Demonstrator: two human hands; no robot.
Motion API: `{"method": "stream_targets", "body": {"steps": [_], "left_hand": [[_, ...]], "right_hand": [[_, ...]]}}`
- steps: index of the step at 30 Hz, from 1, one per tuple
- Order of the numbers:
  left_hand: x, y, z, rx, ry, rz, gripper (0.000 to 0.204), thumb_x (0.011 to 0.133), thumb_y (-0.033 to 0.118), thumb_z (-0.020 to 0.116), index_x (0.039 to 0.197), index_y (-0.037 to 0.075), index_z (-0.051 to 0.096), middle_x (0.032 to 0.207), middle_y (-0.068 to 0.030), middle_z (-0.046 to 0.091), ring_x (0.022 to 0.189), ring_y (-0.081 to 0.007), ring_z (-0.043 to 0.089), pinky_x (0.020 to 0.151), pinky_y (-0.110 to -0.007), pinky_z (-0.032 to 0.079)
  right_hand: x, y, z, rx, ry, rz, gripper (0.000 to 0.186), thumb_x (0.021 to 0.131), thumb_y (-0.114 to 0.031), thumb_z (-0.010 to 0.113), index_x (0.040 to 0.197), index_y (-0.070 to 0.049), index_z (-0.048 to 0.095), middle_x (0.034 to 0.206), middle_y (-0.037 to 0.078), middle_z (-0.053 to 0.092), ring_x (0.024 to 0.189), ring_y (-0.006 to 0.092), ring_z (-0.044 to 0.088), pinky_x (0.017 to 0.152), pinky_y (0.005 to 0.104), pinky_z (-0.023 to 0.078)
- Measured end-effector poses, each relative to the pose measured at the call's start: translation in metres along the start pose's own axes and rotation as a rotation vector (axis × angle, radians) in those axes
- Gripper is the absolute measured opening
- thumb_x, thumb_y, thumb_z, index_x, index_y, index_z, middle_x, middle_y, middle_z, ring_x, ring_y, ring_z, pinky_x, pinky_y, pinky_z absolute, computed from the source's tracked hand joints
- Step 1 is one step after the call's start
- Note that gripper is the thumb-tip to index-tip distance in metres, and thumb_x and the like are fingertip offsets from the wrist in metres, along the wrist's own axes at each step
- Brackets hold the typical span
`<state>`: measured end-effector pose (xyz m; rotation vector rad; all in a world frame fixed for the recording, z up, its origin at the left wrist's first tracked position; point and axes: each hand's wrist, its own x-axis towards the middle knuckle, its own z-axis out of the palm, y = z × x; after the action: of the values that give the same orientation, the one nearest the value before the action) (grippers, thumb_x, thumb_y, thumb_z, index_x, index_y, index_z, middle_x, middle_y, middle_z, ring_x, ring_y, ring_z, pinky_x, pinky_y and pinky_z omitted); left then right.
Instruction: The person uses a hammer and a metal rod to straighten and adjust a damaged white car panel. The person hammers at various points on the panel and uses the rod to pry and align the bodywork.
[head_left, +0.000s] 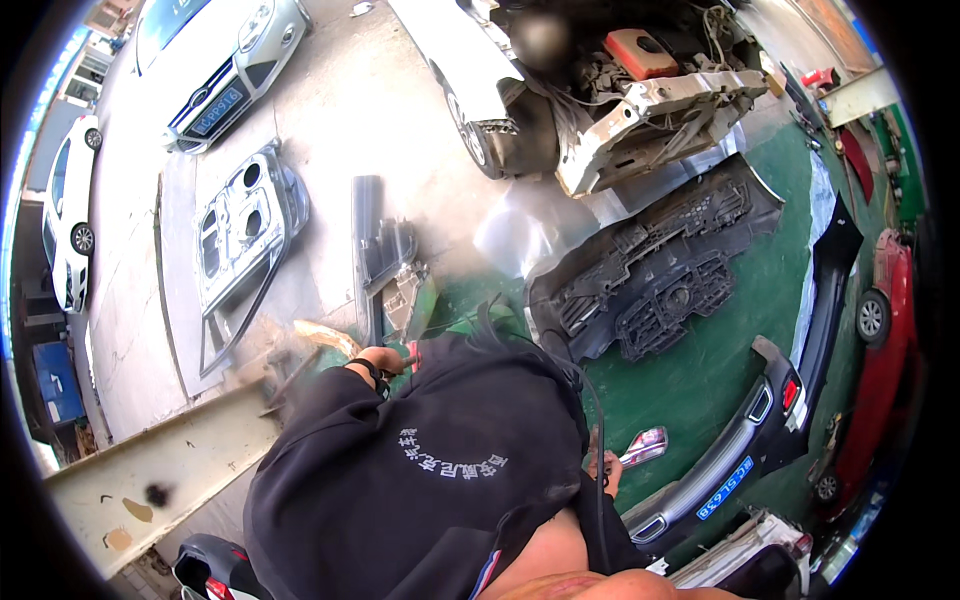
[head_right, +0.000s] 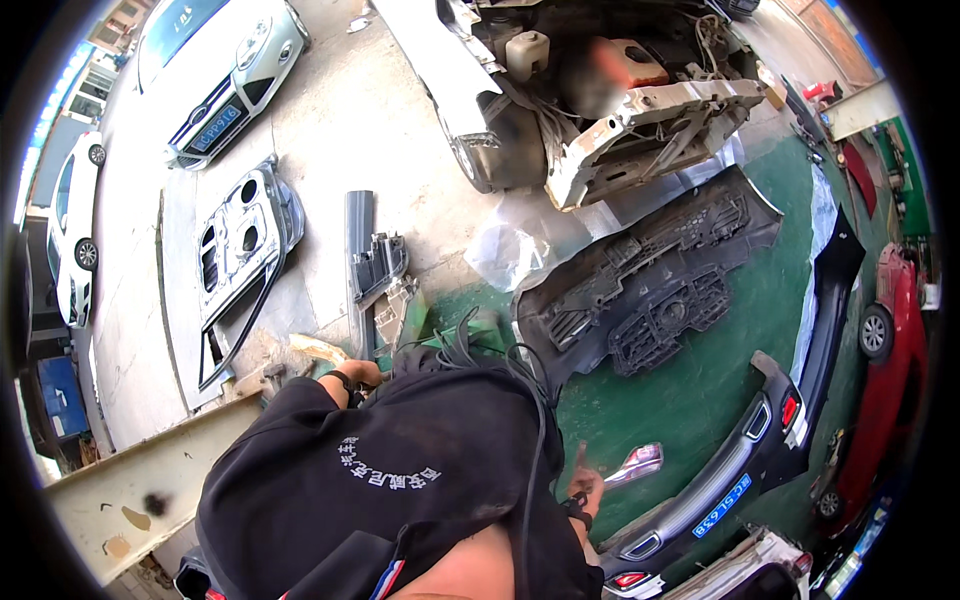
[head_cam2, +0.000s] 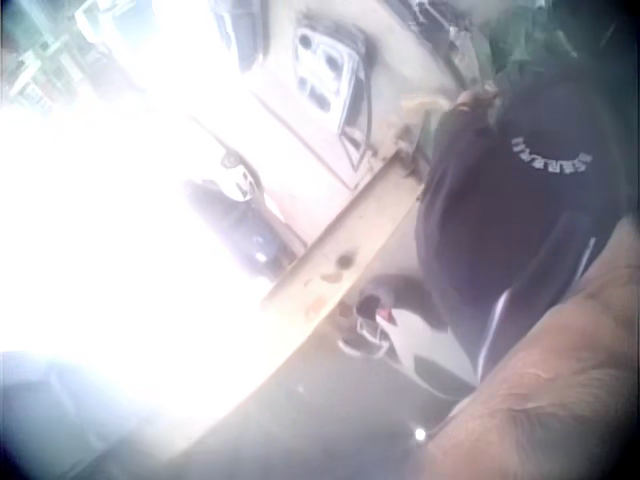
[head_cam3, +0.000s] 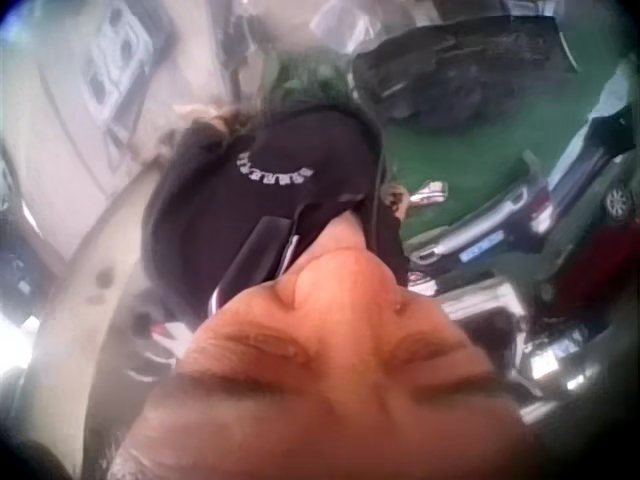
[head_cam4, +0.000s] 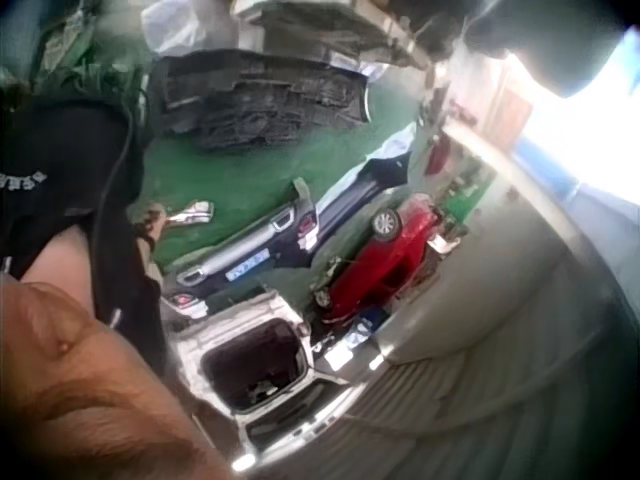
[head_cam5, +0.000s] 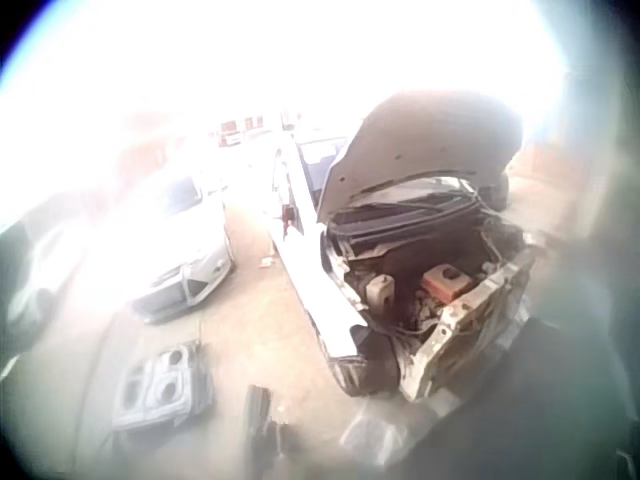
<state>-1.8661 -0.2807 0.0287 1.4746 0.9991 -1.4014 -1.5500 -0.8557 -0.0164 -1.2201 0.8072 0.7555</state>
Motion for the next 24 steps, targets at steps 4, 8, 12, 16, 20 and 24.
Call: {"method": "stream_targets", "body": {"steps": [4, 8, 12, 16, 20, 24], "left_hand": [[0.024, 0.017, -0.021, 0.158, -0.087, 0.009, 0.033, 0.090, 0.026, 0.047, 0.091, 0.000, 0.067, 0.087, -0.0104, 0.067, 0.080, -0.0244, 0.062, 0.072, -0.039, 0.047], [0.024, 0.026, -0.052, 0.295, -0.086, 0.047, 0.033, 0.089, 0.016, 0.042, 0.105, -0.001, 0.066, 0.097, -0.0138, 0.068, 0.080, -0.0261, 0.065, 0.071, -0.041, 0.052], [0.033, 0.049, -0.075, 0.188, 0.104, -0.026, 0.043, 0.084, 0.010, 0.046, 0.125, 0.001, 0.057, 0.116, -0.0175, 0.064, 0.097, -0.0291, 0.065, 0.078, -0.043, 0.052], [0.066, 0.037, -0.106, 0.420, 0.248, -0.057, 0.035, 0.079, 0.010, 0.051, 0.109, 0.000, 0.067, 0.112, -0.0206, 0.065, 0.104, -0.0319, 0.064, 0.083, -0.041, 0.052], [0.065, 0.079, -0.126, 0.530, 0.279, -0.080, 0.034, 0.079, 0.012, 0.051, 0.108, 0.001, 0.067, 0.111, -0.0203, 0.065, 0.105, -0.0322, 0.063, 0.085, -0.041, 0.051], [0.060, 0.103, -0.125, 0.582, 0.297, -0.030, 0.035, 0.080, 0.014, 0.051, 0.109, 0.003, 0.067, 0.112, -0.0199, 0.065, 0.107, -0.0332, 0.061, 0.087, -0.043, 0.050]], "right_hand": [[-0.024, 0.020, 0.002, 0.171, 0.002, 0.166, 0.019, 0.088, -0.002, 0.045, 0.073, -0.008, 0.035, 0.060, 0.000, 0.036, 0.046, 0.0073, 0.041, 0.045, 0.0171, 0.043], [-0.060, 0.056, -0.004, 0.620, 0.220, 0.336, 0.024, 0.096, -0.016, 0.037, 0.073, -0.007, 0.037, 0.060, 0.001, 0.040, 0.046, 0.0101, 0.045, 0.045, 0.0204, 0.051], [-0.104, 0.093, -0.026, 0.845, -0.150, 0.430, 0.022, 0.094, -0.020, 0.043, 0.075, -0.009, 0.046, 0.067, 0.001, 0.052, 0.059, 0.0120, 0.055, 0.049, 0.0256, 0.046], [-0.135, 0.121, -0.017, 0.976, -0.177, 0.477, 0.026, 0.096, -0.015, 0.034, 0.073, -0.008, 0.045, 0.062, 0.001, 0.048, 0.054, 0.0124, 0.054, 0.045, 0.0246, 0.049], [-0.139, 0.169, -0.068, 1.089, -0.178, 0.362, 0.022, 0.092, -0.007, 0.037, 0.071, -0.008, 0.045, 0.061, -0.001, 0.044, 0.050, 0.0120, 0.048, 0.051, 0.0253, 0.053], [-0.138, 0.192, -0.088, 1.422, 0.076, 0.355, 0.019, 0.088, -0.011, 0.046, 0.069, -0.010, 0.045, 0.070, -0.001, 0.049, 0.059, 0.0108, 0.048, 0.057, 0.0252, 0.041]]}}
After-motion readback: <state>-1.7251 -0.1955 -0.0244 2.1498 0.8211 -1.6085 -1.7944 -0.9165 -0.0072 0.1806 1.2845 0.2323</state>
